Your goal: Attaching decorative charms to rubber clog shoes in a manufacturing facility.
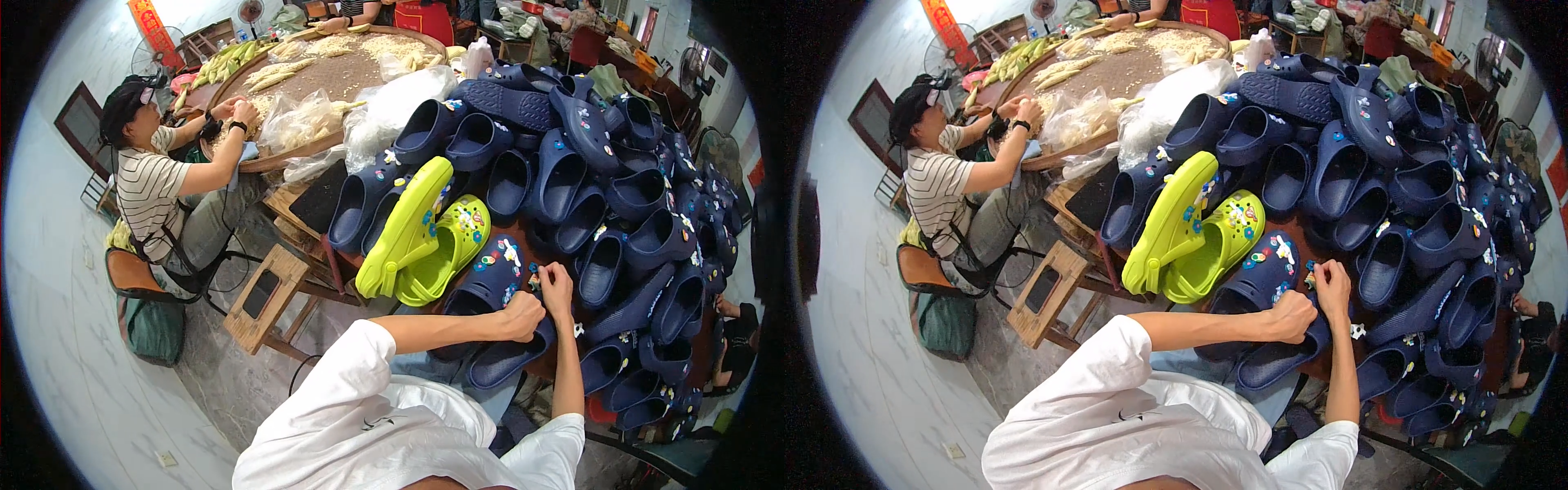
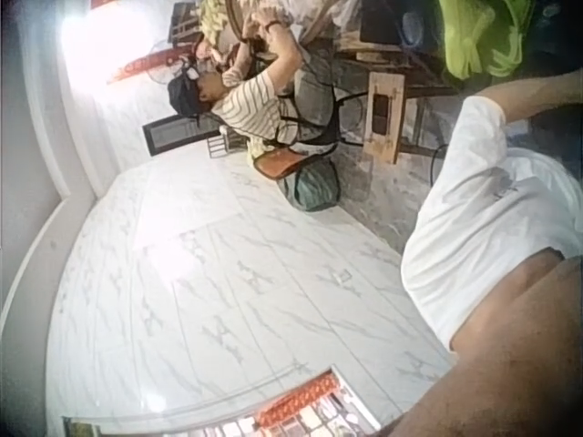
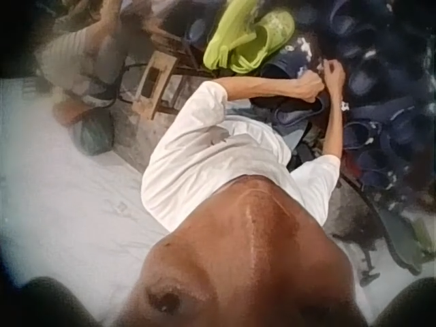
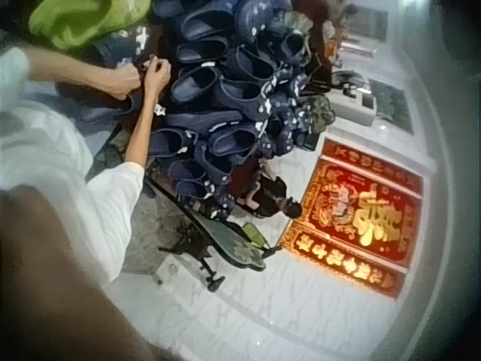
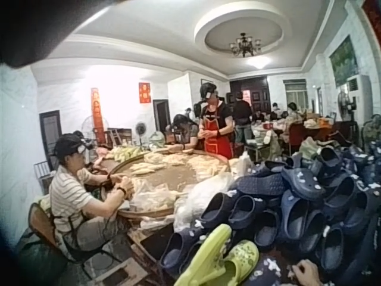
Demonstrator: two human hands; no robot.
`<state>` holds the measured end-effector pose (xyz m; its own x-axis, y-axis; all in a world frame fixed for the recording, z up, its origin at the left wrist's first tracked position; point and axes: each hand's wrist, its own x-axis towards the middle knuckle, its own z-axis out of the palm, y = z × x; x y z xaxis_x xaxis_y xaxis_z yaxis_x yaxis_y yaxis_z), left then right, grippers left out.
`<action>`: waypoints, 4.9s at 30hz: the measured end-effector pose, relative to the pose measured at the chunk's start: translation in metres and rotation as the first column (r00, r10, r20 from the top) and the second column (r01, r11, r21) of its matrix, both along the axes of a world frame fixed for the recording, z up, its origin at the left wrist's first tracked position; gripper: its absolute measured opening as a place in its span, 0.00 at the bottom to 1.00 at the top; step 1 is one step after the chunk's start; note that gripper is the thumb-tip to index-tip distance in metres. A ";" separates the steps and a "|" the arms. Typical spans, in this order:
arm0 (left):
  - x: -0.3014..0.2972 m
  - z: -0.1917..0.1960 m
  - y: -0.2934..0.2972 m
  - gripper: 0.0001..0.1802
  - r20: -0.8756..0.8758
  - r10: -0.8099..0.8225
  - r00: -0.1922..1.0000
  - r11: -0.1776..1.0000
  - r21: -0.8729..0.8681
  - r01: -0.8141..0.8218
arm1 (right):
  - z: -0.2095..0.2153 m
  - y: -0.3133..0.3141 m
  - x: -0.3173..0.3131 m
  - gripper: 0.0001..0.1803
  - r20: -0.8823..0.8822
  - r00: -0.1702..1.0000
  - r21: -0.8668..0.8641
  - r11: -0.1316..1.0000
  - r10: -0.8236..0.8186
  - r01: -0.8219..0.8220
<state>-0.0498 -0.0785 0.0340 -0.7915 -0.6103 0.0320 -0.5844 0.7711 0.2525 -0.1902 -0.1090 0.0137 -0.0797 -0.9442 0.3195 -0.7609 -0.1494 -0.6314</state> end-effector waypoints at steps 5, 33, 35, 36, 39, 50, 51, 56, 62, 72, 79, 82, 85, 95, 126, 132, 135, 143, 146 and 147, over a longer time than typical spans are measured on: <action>-0.002 0.000 0.008 0.08 -0.010 0.003 1.000 1.000 -0.004 -0.003 | 0.022 0.050 0.006 0.09 0.073 0.997 -0.059 0.998 0.041 -0.037; 0.020 0.027 -0.024 0.22 -0.079 0.024 0.997 0.547 0.835 0.053 | 0.011 0.115 0.018 0.07 0.141 0.986 -0.209 0.971 -0.091 0.119; 0.026 0.020 -0.030 0.22 -0.124 -0.128 0.984 0.631 0.755 0.177 | 0.011 0.119 0.021 0.07 0.146 0.985 -0.198 0.973 -0.090 0.118; 0.026 0.017 -0.034 0.22 -0.057 -0.146 0.988 0.621 0.772 0.137 | 0.013 0.118 0.022 0.07 0.162 0.983 -0.207 0.971 -0.084 0.118; 0.027 0.008 -0.038 0.22 -0.157 -0.250 0.955 0.746 0.597 0.294 | 0.012 0.114 0.020 0.08 0.169 0.982 -0.225 0.967 -0.079 0.117; -0.013 -0.017 -0.085 0.11 -0.222 -0.059 0.973 0.998 -0.027 0.054 | 0.016 0.117 0.021 0.08 0.174 0.981 -0.162 0.980 -0.087 0.116; -0.018 -0.021 -0.089 0.11 -0.222 -0.049 0.974 0.999 -0.028 0.044 | 0.018 0.117 0.022 0.08 0.174 0.982 -0.163 0.981 -0.077 0.106; -0.018 -0.007 -0.084 0.10 -0.195 0.036 0.980 0.999 0.014 -0.034 | 0.019 0.132 0.019 0.16 0.156 0.985 -0.176 0.979 -0.074 0.102; 0.059 0.066 -0.041 0.10 -0.503 0.077 0.861 0.986 0.168 0.010 | -0.011 0.175 0.022 0.32 0.162 0.953 -0.158 0.947 -0.254 0.279; 0.146 0.034 0.026 0.08 -0.713 0.334 0.616 0.938 0.187 -0.292 | -0.027 0.197 0.040 0.37 0.097 0.925 0.189 0.920 -0.367 0.344; 0.146 0.016 0.053 0.05 -0.638 0.604 0.478 0.794 0.537 -0.286 | -0.035 0.201 0.037 0.31 0.106 0.922 0.168 0.921 -0.371 0.351; 0.137 0.002 0.058 0.09 -0.619 0.589 0.519 0.784 0.594 -0.182 | -0.059 0.212 0.028 0.25 0.229 0.897 0.177 0.922 -0.379 0.344; 0.128 -0.010 0.052 0.14 -0.574 0.611 0.546 0.732 0.672 -0.112 | -0.053 0.233 0.006 0.23 0.528 0.790 0.222 0.948 -0.312 0.226; 0.120 -0.013 0.045 0.15 -0.512 0.793 0.330 0.486 0.859 0.162 | -0.079 0.394 -0.111 0.21 0.418 0.894 0.833 0.459 -0.160 -0.308; 0.195 0.039 0.042 0.15 -0.744 0.388 0.545 0.845 0.051 -0.532 | -0.359 0.514 -0.061 0.26 -0.418 0.349 0.755 -0.107 -0.839 0.647; 0.199 0.031 0.039 0.17 -0.715 0.468 0.519 0.849 0.200 -0.490 | -0.342 0.600 -0.124 0.25 -0.495 0.064 0.607 -0.292 -0.867 0.739; 0.185 0.027 0.035 0.22 -0.699 0.465 0.543 0.866 0.230 -0.444 | -0.316 0.543 -0.112 0.14 -0.156 0.288 0.538 0.163 -0.945 0.827; 0.189 0.014 0.030 0.29 -0.681 0.589 0.434 0.805 0.451 -0.385 | -0.006 0.203 0.074 0.11 0.243 0.955 0.004 0.985 -0.170 0.174; 0.194 0.027 0.037 0.28 -0.673 0.593 0.442 0.802 0.448 -0.396 | 0.021 0.149 0.103 0.24 0.131 0.991 -0.172 0.985 0.004 0.018; 0.197 0.028 0.040 0.28 -0.663 0.526 0.533 0.840 0.307 -0.447 | 0.030 0.134 0.111 0.30 0.077 0.996 -0.178 0.983 0.048 -0.033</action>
